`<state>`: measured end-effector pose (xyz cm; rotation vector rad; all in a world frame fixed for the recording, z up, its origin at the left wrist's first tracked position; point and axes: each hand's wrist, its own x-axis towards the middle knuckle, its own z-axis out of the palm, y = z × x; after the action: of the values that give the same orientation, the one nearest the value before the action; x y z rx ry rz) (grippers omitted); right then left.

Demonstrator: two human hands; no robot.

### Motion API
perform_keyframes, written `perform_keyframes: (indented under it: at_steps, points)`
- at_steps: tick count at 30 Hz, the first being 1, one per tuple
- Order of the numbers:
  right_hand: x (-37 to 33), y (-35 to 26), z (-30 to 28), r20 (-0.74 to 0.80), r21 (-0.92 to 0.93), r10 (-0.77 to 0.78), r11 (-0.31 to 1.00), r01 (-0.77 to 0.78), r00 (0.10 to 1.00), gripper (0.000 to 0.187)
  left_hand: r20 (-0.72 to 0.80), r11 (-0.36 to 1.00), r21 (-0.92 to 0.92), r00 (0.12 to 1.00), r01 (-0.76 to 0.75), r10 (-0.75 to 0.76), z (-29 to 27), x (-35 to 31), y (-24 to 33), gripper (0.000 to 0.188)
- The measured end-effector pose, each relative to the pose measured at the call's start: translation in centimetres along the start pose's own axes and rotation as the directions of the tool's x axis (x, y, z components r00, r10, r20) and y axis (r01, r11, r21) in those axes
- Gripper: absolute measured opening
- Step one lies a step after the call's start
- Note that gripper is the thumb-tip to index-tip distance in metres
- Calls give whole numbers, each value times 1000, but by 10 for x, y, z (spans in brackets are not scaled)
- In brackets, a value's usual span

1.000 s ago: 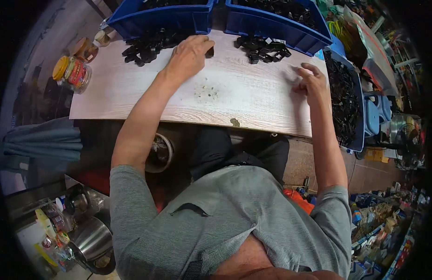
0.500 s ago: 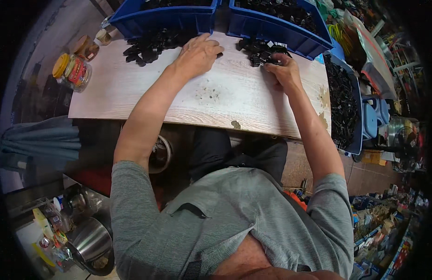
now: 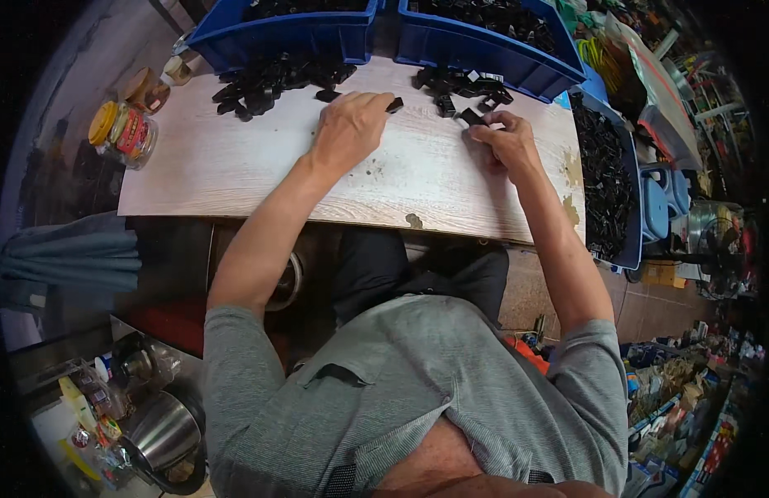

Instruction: Assembling small black plastic components at a workbench.

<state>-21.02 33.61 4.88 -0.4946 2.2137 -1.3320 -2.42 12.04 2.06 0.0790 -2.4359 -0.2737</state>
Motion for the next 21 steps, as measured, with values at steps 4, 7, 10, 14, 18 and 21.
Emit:
perform_keyframes:
  at_steps: [4, 7, 10, 14, 18, 21]
  points:
    - [-20, 2, 3, 135, -14, -40, 999, 43, 990, 30, -61, 978, -206, 997, 32, -45, 6, 5, 37, 23]
    - [-23, 1, 13, 185, -51, -85, 994, 96, 979, 27, -39, 971, -238, 999, -28, 19, 25, 10, 53, 23]
    - [-28, -2, 14, 226, -73, -60, 994, 78, 972, 25, 65, 977, -212, 996, -38, 53, 33, 15, 62, 24]
    - [-28, 3, 12, 230, -36, -86, 995, 97, 969, 25, 120, 954, -291, 987, -69, 108, 32, 19, 56, 26]
    - [-19, 16, 10, 207, -164, -204, 957, 240, 957, 27, -17, 905, -413, 994, -105, 108, 36, 12, 55, 27]
    - [-26, 4, 13, 244, -123, -78, 986, 111, 967, 27, 20, 903, -426, 997, -57, 73, 34, 10, 57, 29]
